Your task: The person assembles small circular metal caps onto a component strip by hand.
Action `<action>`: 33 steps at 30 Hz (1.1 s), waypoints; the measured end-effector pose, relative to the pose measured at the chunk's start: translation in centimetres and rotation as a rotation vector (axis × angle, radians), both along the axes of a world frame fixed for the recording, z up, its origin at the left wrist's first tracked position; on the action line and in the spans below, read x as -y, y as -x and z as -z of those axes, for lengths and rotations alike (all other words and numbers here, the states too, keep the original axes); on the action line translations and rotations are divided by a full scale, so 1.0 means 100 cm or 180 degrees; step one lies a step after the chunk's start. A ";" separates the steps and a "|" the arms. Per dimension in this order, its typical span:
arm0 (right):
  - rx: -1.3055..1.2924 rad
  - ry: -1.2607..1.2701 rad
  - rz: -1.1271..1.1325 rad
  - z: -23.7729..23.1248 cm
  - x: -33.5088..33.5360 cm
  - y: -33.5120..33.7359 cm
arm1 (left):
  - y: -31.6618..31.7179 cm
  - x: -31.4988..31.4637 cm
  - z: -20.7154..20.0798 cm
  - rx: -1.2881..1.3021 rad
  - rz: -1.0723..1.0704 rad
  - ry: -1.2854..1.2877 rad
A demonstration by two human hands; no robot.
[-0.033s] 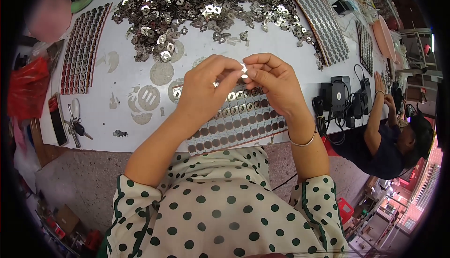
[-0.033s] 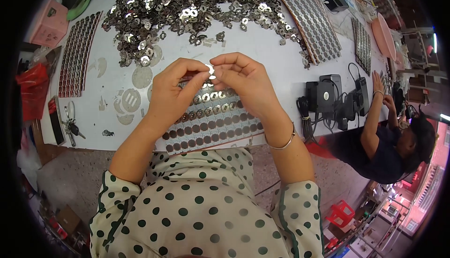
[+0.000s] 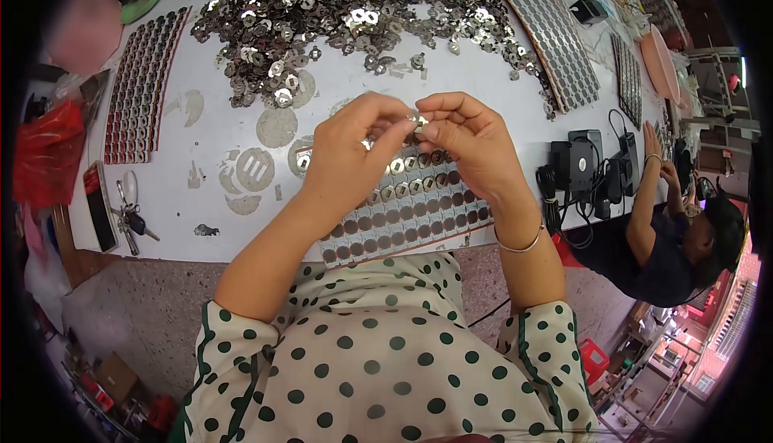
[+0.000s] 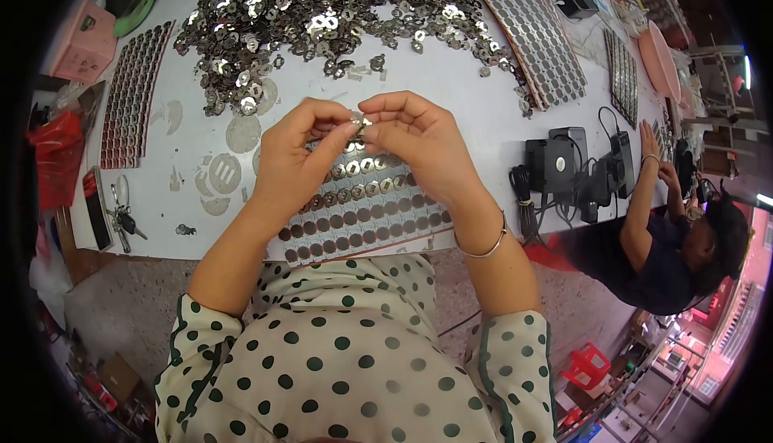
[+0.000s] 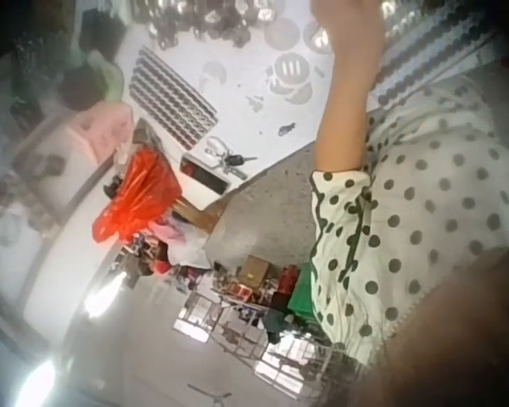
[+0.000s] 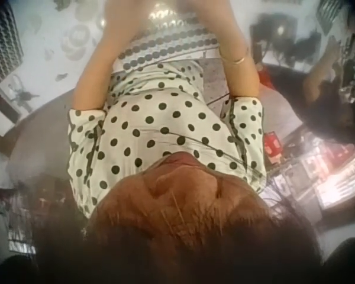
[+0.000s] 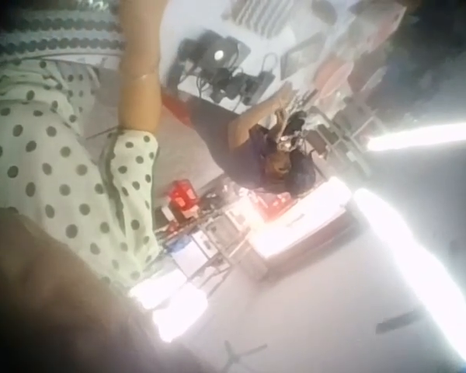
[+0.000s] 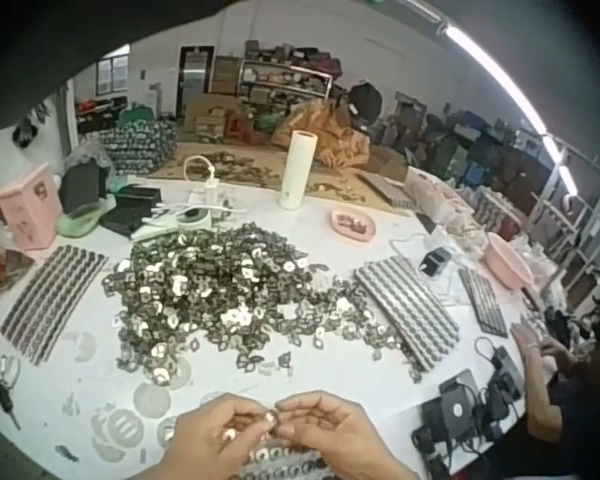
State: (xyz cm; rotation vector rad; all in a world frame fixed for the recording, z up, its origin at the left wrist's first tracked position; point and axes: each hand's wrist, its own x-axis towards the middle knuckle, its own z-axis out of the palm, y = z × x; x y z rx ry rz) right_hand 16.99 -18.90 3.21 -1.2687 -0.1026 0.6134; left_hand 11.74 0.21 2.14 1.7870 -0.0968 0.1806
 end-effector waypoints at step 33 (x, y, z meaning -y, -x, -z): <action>-0.0098 -0.0128 0.0818 -0.015 0.041 0.038 | 0.045 -0.002 -0.003 -0.0024 0.0561 -0.0436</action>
